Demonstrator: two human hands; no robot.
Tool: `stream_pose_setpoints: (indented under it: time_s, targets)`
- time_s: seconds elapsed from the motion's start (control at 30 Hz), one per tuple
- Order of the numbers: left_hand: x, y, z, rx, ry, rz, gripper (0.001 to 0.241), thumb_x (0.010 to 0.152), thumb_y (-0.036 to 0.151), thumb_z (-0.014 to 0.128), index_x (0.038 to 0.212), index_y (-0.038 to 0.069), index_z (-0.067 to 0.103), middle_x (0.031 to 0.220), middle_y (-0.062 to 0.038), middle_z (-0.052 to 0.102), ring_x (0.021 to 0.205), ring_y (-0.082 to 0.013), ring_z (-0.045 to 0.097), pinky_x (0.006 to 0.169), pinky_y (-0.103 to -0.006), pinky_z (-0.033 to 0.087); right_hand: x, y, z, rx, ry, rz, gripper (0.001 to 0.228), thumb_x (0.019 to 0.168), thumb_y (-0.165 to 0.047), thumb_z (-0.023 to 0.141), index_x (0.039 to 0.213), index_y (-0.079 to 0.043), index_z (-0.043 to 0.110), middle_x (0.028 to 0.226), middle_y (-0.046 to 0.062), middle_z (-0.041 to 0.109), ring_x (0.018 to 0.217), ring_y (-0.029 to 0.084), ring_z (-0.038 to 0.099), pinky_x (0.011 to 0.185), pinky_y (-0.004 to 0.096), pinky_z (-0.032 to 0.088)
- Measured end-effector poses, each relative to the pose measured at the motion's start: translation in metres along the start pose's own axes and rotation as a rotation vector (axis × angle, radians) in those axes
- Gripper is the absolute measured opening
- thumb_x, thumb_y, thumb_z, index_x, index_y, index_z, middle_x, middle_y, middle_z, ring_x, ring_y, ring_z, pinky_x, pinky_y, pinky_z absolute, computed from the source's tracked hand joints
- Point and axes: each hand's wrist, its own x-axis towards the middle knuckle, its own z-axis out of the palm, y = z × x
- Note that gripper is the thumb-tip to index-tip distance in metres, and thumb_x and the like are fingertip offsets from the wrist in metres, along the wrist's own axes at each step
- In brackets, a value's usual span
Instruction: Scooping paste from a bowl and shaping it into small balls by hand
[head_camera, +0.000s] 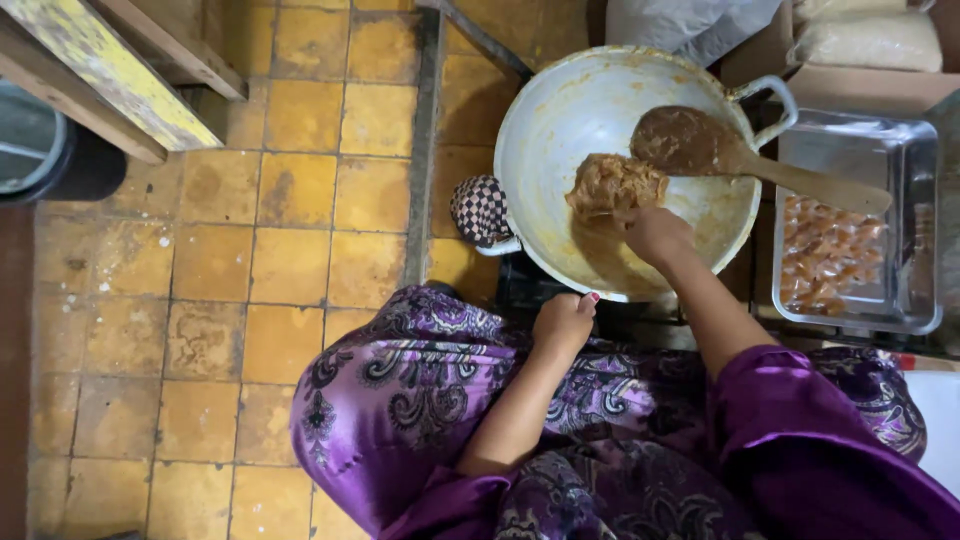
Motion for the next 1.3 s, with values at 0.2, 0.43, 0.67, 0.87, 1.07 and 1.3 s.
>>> stream_pose_setpoints:
  time_s: [0.2, 0.43, 0.67, 0.87, 1.07, 1.3]
  targets:
    - [0.001, -0.002, 0.002, 0.033, -0.005, -0.028, 0.045, 0.097, 0.047, 0.049, 0.097, 0.013, 0.078, 0.098, -0.016, 0.077, 0.108, -0.0397, 0.07, 0.091, -0.0507, 0.057, 0.028, 0.003, 0.02, 0.018, -0.005, -0.036, 0.04, 0.098, -0.023, 0.046, 0.123, -0.017, 0.077, 0.107, 0.022, 0.078, 0.105, 0.043, 0.073, 0.092, 0.058, 0.058]
    - [0.002, 0.001, 0.0, 0.006, -0.007, 0.013, 0.045, 0.097, 0.043, 0.048, 0.098, 0.009, 0.078, 0.098, -0.019, 0.076, 0.109, -0.0435, 0.069, 0.092, -0.0535, 0.056, 0.034, 0.0, 0.044, -0.304, 0.092, -0.108, 0.039, 0.1, -0.027, 0.043, 0.122, -0.011, 0.071, 0.096, 0.019, 0.078, 0.09, 0.041, 0.078, 0.078, 0.055, 0.062]
    - [-0.008, 0.004, -0.008, 0.006, -0.01, 0.003, 0.047, 0.098, 0.047, 0.048, 0.097, 0.011, 0.079, 0.098, -0.019, 0.076, 0.108, -0.0443, 0.069, 0.091, -0.0549, 0.056, 0.049, -0.005, 0.07, -0.473, 0.385, -0.241, 0.044, 0.101, -0.018, 0.051, 0.141, 0.0, 0.05, 0.105, 0.018, 0.068, 0.09, 0.044, 0.075, 0.072, 0.056, 0.062]
    - [-0.002, 0.003, -0.001, 0.007, 0.004, 0.009, 0.051, 0.099, 0.047, 0.048, 0.098, 0.006, 0.077, 0.094, -0.021, 0.075, 0.107, -0.0431, 0.069, 0.091, -0.0544, 0.056, 0.092, 0.024, 0.1, -0.549, 0.469, -0.35, 0.04, 0.095, -0.01, 0.049, 0.132, 0.003, 0.06, 0.091, 0.017, 0.066, 0.07, 0.04, 0.075, 0.057, 0.054, 0.059]
    - [-0.011, 0.007, -0.01, 0.0, 0.01, 0.031, 0.049, 0.099, 0.046, 0.048, 0.094, 0.007, 0.077, 0.09, -0.021, 0.075, 0.105, -0.0442, 0.07, 0.091, -0.0547, 0.056, 0.047, 0.012, 0.061, -0.632, 0.361, -0.491, 0.033, 0.089, -0.013, 0.051, 0.107, -0.005, 0.077, 0.09, 0.012, 0.07, 0.074, 0.035, 0.077, 0.058, 0.049, 0.06]
    - [-0.004, -0.001, -0.004, 0.019, 0.002, 0.051, 0.05, 0.1, 0.048, 0.046, 0.096, 0.009, 0.077, 0.095, -0.021, 0.075, 0.107, -0.0446, 0.069, 0.091, -0.055, 0.056, 0.027, 0.016, 0.06, -0.658, 0.407, -0.56, 0.038, 0.089, -0.006, 0.049, 0.122, -0.004, 0.068, 0.094, 0.013, 0.072, 0.071, 0.032, 0.077, 0.058, 0.049, 0.06]
